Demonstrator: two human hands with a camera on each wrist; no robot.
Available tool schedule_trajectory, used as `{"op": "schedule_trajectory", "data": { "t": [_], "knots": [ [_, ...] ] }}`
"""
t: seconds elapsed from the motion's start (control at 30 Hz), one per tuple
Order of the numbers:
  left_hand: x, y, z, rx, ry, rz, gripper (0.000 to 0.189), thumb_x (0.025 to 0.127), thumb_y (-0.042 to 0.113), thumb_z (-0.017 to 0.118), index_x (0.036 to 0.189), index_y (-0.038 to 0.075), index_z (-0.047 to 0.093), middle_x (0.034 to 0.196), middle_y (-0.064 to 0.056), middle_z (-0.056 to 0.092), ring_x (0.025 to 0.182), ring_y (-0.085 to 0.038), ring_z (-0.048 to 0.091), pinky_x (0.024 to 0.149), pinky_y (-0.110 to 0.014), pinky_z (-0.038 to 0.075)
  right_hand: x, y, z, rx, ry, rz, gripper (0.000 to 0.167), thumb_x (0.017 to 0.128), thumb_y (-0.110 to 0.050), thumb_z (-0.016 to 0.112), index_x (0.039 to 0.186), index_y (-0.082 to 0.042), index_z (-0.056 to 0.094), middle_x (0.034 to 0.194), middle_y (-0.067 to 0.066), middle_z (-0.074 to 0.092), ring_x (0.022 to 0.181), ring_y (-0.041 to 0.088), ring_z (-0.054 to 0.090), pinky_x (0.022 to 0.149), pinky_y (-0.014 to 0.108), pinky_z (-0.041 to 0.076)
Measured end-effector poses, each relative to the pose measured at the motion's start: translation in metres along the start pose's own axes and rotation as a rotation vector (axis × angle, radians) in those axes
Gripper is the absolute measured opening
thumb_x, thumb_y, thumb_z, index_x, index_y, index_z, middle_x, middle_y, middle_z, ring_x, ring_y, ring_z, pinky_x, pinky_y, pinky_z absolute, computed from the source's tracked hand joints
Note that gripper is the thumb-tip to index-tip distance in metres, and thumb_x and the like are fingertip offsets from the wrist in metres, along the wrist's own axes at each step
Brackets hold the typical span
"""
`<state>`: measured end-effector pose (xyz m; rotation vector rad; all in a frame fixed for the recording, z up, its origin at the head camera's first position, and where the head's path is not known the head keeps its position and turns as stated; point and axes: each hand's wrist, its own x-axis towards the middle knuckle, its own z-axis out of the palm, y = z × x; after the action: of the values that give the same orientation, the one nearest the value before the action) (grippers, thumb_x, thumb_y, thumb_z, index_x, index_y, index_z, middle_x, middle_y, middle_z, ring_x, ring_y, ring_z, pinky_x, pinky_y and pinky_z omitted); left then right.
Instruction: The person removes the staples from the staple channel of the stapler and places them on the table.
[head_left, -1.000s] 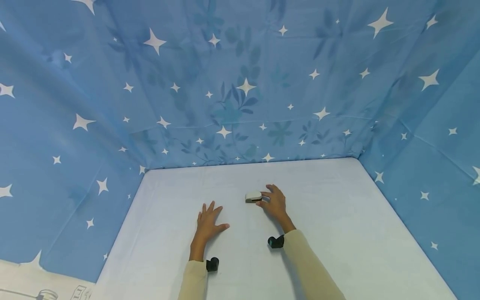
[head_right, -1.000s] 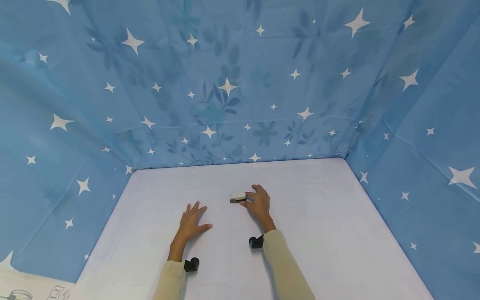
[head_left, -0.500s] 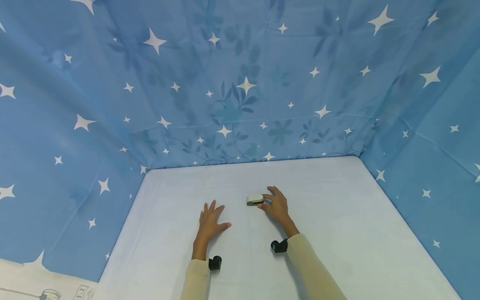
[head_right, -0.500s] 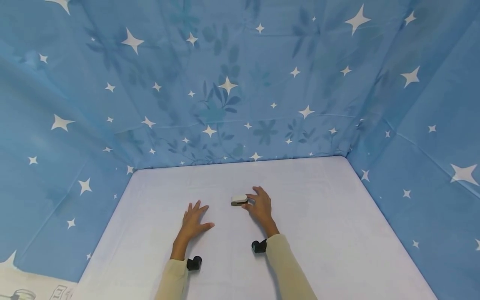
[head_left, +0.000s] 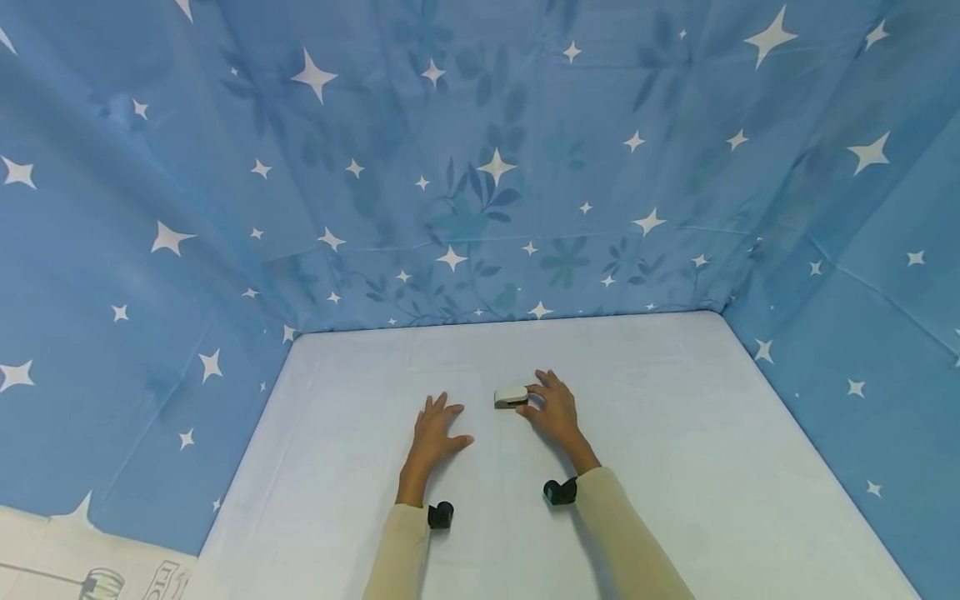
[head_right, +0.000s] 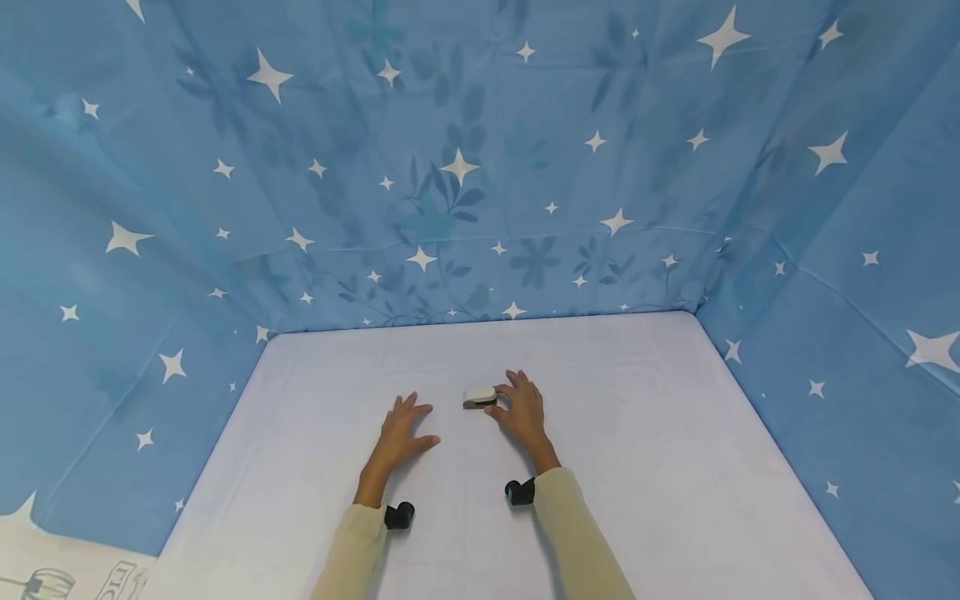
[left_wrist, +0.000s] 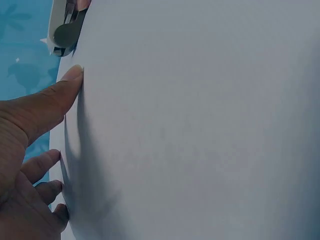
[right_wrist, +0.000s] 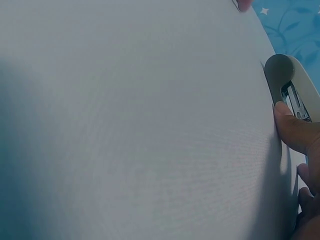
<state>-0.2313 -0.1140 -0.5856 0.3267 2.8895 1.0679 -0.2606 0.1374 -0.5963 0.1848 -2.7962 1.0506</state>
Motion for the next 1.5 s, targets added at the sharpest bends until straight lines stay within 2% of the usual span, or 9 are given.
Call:
{"op": "schedule_trajectory", "data": {
  "t": [0.17,0.33,0.63,0.83,1.0,1.13,1.33,1.5],
  "knots": [
    [0.011,0.006,0.007,0.011,-0.017,0.041,0.056,0.08,0.025,0.081,0.128,0.005,0.062,0.152,-0.025,0.037,0.146,-0.048,0.02,0.117,-0.064,0.018,0.0,0.0,0.0,0.003,-0.031,0.018,0.04,0.082,-0.025,0.078,0.116,-0.005,0.069,0.151,0.019,0.043,0.147,0.04,0.025,0.12,0.059,0.018],
    [0.02,0.016,0.013,-0.015,-0.021,0.051,0.054,0.083,0.024,0.079,0.13,0.006,0.06,0.151,-0.023,0.04,0.146,-0.046,0.022,0.118,-0.062,0.018,0.001,0.002,0.001,-0.003,-0.044,0.026,0.042,0.083,-0.027,0.078,0.118,-0.006,0.068,0.152,0.017,0.041,0.148,0.039,0.023,0.121,0.058,0.016],
    [0.031,0.029,0.024,-0.01,-0.032,0.086,0.05,0.093,0.03,0.067,0.137,0.008,0.055,0.148,-0.019,0.047,0.144,-0.043,0.029,0.117,-0.062,0.023,0.002,0.007,0.007,-0.018,-0.019,-0.026,0.042,0.082,-0.029,0.078,0.116,-0.006,0.068,0.15,0.019,0.044,0.145,0.042,0.028,0.117,0.062,0.021],
    [0.036,0.033,0.028,0.028,-0.037,0.109,0.049,0.095,0.029,0.064,0.139,0.011,0.054,0.146,-0.016,0.05,0.143,-0.043,0.033,0.116,-0.06,0.028,0.004,0.009,0.007,-0.006,-0.037,-0.005,0.043,0.082,-0.029,0.079,0.117,-0.007,0.068,0.152,0.017,0.041,0.147,0.04,0.025,0.119,0.06,0.018],
    [0.042,0.039,0.029,0.042,-0.013,0.146,0.043,0.095,0.027,0.065,0.135,0.011,0.059,0.136,-0.013,0.059,0.135,-0.037,0.046,0.11,-0.057,0.038,0.003,0.009,0.004,-0.009,-0.026,-0.015,0.04,0.081,-0.028,0.079,0.113,-0.007,0.069,0.151,0.019,0.042,0.145,0.042,0.027,0.117,0.062,0.02],
    [0.046,0.043,0.029,0.04,0.013,0.142,0.039,0.095,0.027,0.066,0.131,0.012,0.063,0.13,-0.011,0.063,0.125,-0.032,0.055,0.102,-0.057,0.045,0.003,0.006,0.002,0.002,-0.019,-0.021,0.04,0.081,-0.028,0.079,0.112,-0.006,0.068,0.151,0.019,0.042,0.145,0.042,0.026,0.118,0.062,0.02],
    [0.046,0.047,0.035,0.064,0.024,0.117,0.039,0.093,0.03,0.067,0.128,0.012,0.065,0.124,-0.01,0.066,0.117,-0.032,0.06,0.092,-0.058,0.049,0.0,0.008,0.003,-0.017,-0.019,-0.01,0.038,0.08,-0.027,0.08,0.11,-0.006,0.068,0.15,0.019,0.043,0.145,0.043,0.028,0.117,0.062,0.021],
    [0.046,0.048,0.037,0.111,0.07,0.117,0.038,0.094,0.032,0.066,0.126,0.013,0.066,0.12,-0.008,0.067,0.112,-0.028,0.062,0.088,-0.053,0.052,0.0,0.007,0.004,-0.012,-0.008,-0.026,0.036,0.08,-0.027,0.08,0.106,-0.006,0.068,0.149,0.021,0.044,0.144,0.044,0.029,0.116,0.063,0.021]
  ]
}}
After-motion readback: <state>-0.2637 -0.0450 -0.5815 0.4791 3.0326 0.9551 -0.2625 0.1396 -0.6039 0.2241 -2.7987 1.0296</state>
